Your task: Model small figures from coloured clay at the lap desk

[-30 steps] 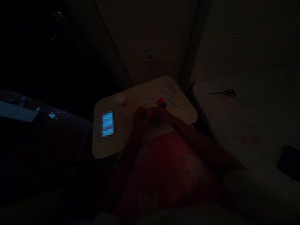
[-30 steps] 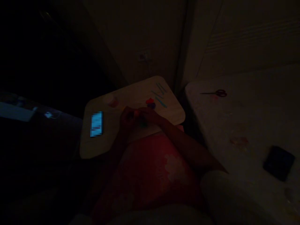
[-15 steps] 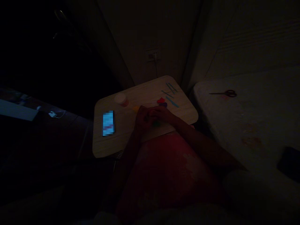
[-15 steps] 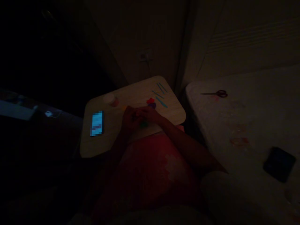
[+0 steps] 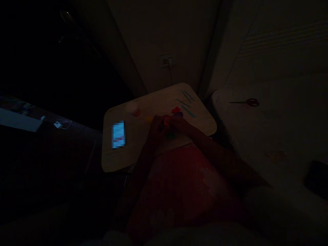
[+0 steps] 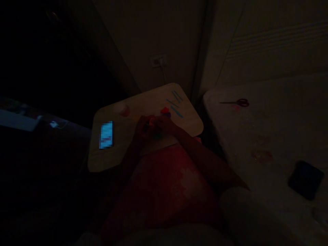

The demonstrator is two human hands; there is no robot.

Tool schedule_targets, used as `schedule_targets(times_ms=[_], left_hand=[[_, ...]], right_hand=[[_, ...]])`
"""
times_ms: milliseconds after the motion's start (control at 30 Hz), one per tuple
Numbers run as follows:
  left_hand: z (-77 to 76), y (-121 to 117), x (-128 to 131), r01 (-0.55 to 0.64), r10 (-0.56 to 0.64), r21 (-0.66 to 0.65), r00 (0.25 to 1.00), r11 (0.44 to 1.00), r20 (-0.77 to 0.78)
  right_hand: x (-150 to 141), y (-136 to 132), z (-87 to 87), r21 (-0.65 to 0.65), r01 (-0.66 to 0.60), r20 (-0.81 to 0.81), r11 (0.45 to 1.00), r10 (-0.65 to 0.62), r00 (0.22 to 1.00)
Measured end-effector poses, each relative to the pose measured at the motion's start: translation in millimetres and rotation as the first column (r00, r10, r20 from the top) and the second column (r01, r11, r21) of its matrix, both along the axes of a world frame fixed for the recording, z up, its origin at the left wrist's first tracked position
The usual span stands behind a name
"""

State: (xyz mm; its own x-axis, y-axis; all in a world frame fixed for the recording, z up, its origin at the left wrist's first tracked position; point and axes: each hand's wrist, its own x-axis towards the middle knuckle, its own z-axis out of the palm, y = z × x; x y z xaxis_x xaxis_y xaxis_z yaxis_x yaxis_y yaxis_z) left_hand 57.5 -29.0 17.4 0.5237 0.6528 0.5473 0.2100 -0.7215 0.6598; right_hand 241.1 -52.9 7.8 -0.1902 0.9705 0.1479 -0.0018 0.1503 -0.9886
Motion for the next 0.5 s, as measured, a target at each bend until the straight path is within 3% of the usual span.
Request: schedule_targets(times_ms=[267, 500], left_hand=[[1.8, 1.0, -1.9, -0.104, 0.104, -0.04, 0.995, 0.994, 0.002], [2.4, 2.4, -3.0, -0.165, 0.165, -0.006, 0.986, 0.986, 0.025]], right_hand=[[-0.6, 2.6, -10.4, -0.086, -0.016, 0.0, 0.996, 0.016, 1.0], [-4.0, -3.6, -0.6, -0.062, -0.047, 0.113, 0.997, 0.054, 0.992]])
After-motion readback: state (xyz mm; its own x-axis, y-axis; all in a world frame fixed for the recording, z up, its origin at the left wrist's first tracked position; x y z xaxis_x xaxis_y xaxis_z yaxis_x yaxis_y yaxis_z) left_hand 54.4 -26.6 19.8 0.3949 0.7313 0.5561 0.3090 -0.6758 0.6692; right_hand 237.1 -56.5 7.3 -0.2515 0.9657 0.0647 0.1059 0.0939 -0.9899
